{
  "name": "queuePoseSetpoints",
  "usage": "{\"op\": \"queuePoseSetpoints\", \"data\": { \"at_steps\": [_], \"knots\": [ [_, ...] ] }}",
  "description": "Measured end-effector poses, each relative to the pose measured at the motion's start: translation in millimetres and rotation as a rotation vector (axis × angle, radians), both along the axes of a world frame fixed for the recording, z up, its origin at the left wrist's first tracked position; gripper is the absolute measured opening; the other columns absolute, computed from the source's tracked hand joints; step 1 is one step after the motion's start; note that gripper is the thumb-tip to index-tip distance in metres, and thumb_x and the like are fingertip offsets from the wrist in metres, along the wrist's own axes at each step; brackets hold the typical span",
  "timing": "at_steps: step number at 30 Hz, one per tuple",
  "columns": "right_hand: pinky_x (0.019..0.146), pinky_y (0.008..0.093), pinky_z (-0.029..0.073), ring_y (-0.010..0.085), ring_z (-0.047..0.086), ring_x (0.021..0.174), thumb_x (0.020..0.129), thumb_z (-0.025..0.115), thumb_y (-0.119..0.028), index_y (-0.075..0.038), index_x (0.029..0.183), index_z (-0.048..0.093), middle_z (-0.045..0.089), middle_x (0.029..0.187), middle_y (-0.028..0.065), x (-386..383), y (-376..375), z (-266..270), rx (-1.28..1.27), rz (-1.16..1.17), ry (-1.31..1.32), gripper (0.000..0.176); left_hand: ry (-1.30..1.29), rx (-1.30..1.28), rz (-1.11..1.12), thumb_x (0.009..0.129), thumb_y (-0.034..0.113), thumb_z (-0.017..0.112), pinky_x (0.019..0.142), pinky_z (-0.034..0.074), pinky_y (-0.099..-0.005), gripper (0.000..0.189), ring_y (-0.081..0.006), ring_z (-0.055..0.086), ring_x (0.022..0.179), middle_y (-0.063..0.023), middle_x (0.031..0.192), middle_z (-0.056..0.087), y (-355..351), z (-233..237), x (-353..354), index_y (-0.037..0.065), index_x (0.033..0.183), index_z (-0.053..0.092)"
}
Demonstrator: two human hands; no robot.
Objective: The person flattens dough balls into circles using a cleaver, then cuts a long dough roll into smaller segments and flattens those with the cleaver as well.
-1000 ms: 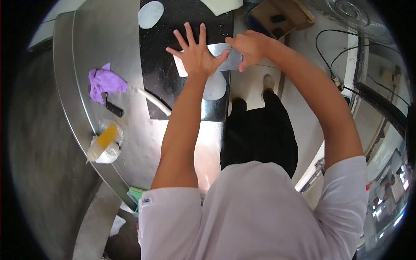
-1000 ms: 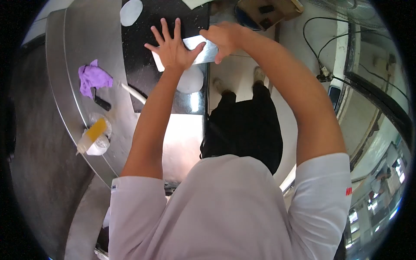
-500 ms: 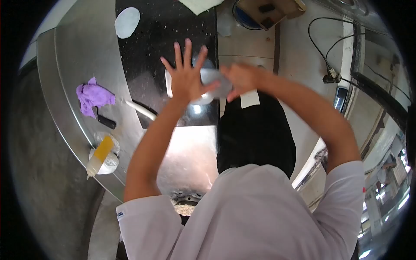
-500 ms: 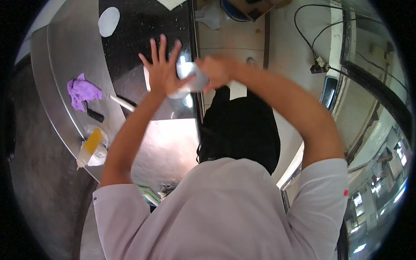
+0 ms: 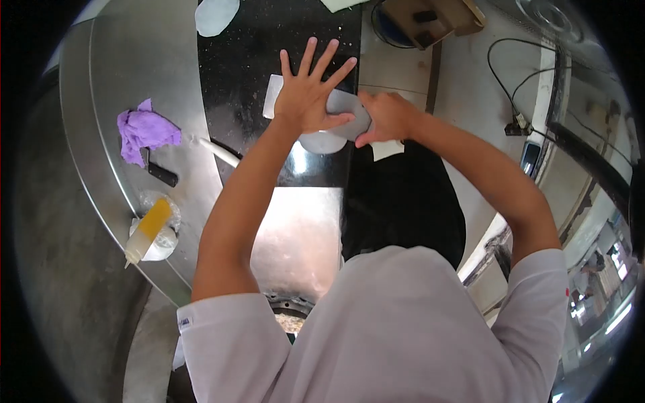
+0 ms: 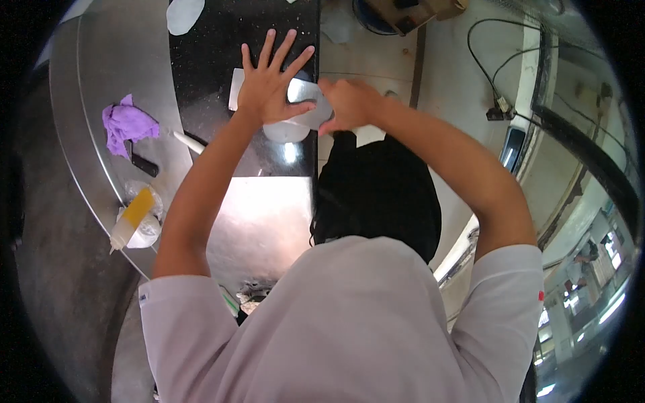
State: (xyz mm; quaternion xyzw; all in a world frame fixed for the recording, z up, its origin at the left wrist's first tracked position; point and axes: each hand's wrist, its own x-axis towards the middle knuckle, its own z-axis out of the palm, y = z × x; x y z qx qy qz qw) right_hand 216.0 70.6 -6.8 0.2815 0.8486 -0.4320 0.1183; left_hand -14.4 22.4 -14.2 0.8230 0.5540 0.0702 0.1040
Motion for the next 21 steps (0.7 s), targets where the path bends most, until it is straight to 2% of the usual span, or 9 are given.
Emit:
{"op": "queuePoseSetpoints", "data": {
  "at_steps": [5, 6, 8, 12, 14, 15, 19, 20, 21],
  "knots": [
    [0.078, 0.0539, 0.053, 0.0496, 0.067, 0.087, 0.064, 0.087, -0.063, 0.005, 0.117, 0.05, 0.068, 0.091, 0.0284, -8.1, 43.5, -7.4, 0.246, 0.019, 0.125, 0.093, -0.015, 0.152, 0.102, 0.075, 0.081, 0.061, 0.108, 0.012, -0.0847, 0.098, -0.0377, 0.017, 0.156, -0.0061, 0.171, 0.019, 35.5, 1.4, -8.8, 0.042, 0.159, 0.031],
    [0.077, 0.0536, 0.053, 0.0493, 0.066, 0.085, 0.065, 0.086, -0.064, 0.005, 0.117, 0.05, 0.067, 0.091, 0.0279, -10.8, 52.6, -0.3, 0.341, 0.052, 0.153, 0.093, 0.077, -0.05, 0.071, 0.079, 0.073, 0.064, 0.114, 0.009, -0.0796, 0.101, -0.0453, 0.011, 0.155, -0.0179, 0.17, 0.013, 45.6, 37.8, -6.5, 0.022, 0.16, 0.034],
    [0.078, 0.0528, 0.052, 0.0492, 0.065, 0.087, 0.066, 0.087, -0.061, 0.003, 0.116, 0.05, 0.066, 0.09, 0.0272, -13.2, 44.7, 8.2, 0.304, 0.014, 0.028, 0.09, -0.151, 0.211, 0.029, 0.075, 0.08, 0.062, 0.11, 0.012, -0.0841, 0.099, -0.038, 0.017, 0.156, -0.0048, 0.171, 0.02, 46.8, -8.8, -18.3, 0.042, 0.16, 0.03],
    [0.084, 0.0539, 0.051, 0.0507, 0.063, 0.096, 0.067, 0.086, -0.064, 0.0, 0.117, 0.052, 0.067, 0.094, 0.0264, 2.3, 22.2, -16.9, 0.185, 0.01, 0.029, 0.088, 0.022, 0.032, -0.005, 0.073, 0.08, 0.066, 0.111, 0.012, -0.0819, 0.102, -0.0371, 0.021, 0.154, -0.005, 0.169, 0.023, 34.6, 0.9, -2.4, 0.044, 0.16, 0.026],
    [0.085, 0.0535, 0.051, 0.05, 0.064, 0.095, 0.067, 0.086, -0.063, -0.001, 0.123, 0.052, 0.068, 0.099, 0.0266, 1.2, 31.2, -19.0, 0.446, -0.047, 0.22, 0.089, 0.085, 0.178, 0.027, 0.081, 0.07, 0.066, 0.113, 0.018, -0.0778, 0.093, -0.0364, 0.029, 0.151, -0.005, 0.165, 0.031, 39.8, 14.6, -6.3, 0.039, 0.16, 0.029],
    [0.087, 0.0513, 0.051, 0.0461, 0.066, 0.099, 0.075, 0.085, -0.052, -0.005, 0.129, 0.052, 0.069, 0.107, 0.024, -18.8, 54.2, 17.8, 0.188, -0.036, -0.202, 0.079, 0.057, 0.126, 0.008, 0.079, 0.071, 0.065, 0.115, 0.009, -0.0777, 0.099, -0.0456, 0.012, 0.155, -0.0182, 0.169, 0.016, 49.0, 29.9, -7.2, 0.021, 0.159, 0.036],
    [0.089, 0.0474, 0.052, 0.0407, 0.068, 0.099, 0.082, 0.082, -0.038, -0.008, 0.133, 0.053, 0.071, 0.109, 0.0201, -34.4, 91.2, 19.1, 0.32, -0.095, 0.013, 0.065, 0.244, 0.341, 0.172, 0.078, 0.07, 0.066, 0.113, 0.01, -0.0808, 0.101, -0.047, 0.011, 0.155, -0.018, 0.17, 0.015, 61.6, 27.2, -11.9, 0.021, 0.16, 0.034],
    [0.089, 0.0455, 0.052, 0.038, 0.069, 0.099, 0.085, 0.08, -0.034, -0.008, 0.132, 0.054, 0.071, 0.11, 0.0188, -34.8, 85.3, 15.0, 0.267, -0.272, 0.133, 0.06, 0.343, 0.239, 0.187, 0.089, 0.053, 0.069, 0.115, 0.024, -0.0703, 0.082, -0.0308, 0.035, 0.147, -0.0035, 0.158, 0.04, 43.6, 24.0, -11.8, 0.031, 0.159, 0.032],
    [0.09, 0.0435, 0.053, 0.0352, 0.069, 0.098, 0.087, 0.079, -0.029, -0.007, 0.131, 0.055, 0.071, 0.111, 0.0175, -32.4, 77.8, 9.3, 0.209, -0.449, 0.25, 0.054, 0.268, 0.179, 0.015, 0.089, 0.049, 0.071, 0.117, 0.025, -0.0671, 0.084, -0.029, 0.034, 0.148, -0.0046, 0.159, 0.039, 24.8, 23.3, -17.6, 0.031, 0.16, 0.03]
  ]
}}
